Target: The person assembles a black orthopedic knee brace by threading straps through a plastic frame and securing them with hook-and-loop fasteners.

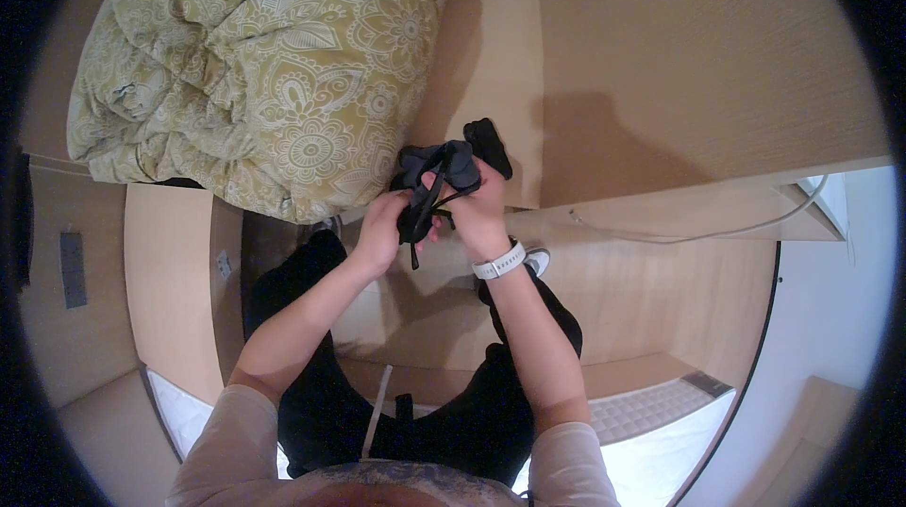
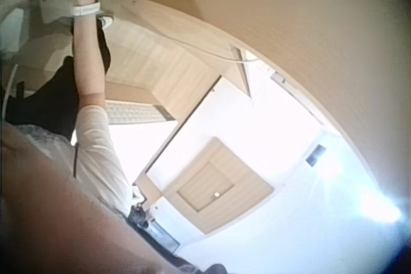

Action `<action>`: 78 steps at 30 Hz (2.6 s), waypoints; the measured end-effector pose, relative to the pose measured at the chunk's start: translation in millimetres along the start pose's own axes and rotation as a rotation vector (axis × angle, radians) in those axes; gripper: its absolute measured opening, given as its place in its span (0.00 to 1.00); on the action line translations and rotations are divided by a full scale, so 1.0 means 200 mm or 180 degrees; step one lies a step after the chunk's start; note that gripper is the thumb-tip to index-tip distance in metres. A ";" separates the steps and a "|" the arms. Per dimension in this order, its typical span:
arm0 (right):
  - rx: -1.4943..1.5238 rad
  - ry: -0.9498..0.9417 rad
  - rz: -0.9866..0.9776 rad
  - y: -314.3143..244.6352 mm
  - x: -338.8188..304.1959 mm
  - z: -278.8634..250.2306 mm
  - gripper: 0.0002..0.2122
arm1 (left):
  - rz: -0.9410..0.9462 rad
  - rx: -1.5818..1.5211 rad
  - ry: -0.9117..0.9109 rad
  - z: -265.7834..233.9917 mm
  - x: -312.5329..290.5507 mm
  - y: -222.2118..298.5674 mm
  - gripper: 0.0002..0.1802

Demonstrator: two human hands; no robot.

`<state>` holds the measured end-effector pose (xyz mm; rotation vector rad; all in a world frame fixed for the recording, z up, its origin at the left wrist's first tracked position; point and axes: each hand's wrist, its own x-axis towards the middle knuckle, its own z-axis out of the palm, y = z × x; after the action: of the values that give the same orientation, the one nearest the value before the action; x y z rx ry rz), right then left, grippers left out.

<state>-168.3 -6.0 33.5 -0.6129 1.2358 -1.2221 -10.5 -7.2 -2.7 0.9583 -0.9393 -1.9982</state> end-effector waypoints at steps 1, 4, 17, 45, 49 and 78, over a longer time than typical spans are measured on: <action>-0.0270 -0.0007 -0.0308 -0.01 0.01 -0.01 0.09 | -0.0088 -0.0015 0.0048 0.00 0.00 0.02 0.22; -0.0421 0.0028 -0.0649 -0.03 0.01 -0.07 0.10 | -0.0016 0.0042 -0.0026 0.02 -0.01 0.01 0.21; -0.0189 0.0137 -0.0772 -0.01 0.02 -0.06 0.09 | -0.0098 0.0035 -0.0062 0.04 0.00 0.00 0.21; -0.0075 0.0271 -0.0048 0.02 -0.04 0.01 0.11 | -0.0155 -0.0251 -0.0137 0.03 0.00 -0.04 0.20; -0.0338 -0.0029 -0.0212 -0.03 -0.01 -0.02 0.10 | -0.0040 -0.0151 -0.0069 0.05 0.00 -0.01 0.22; -0.0220 -0.0363 -0.0006 -0.04 0.00 -0.03 0.12 | -0.0135 -0.0114 -0.0049 0.03 -0.02 -0.02 0.19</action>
<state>-176.2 -7.6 39.6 -0.7249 1.1856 -1.1339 -14.1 -0.4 -2.3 0.9517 -0.8952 -2.0536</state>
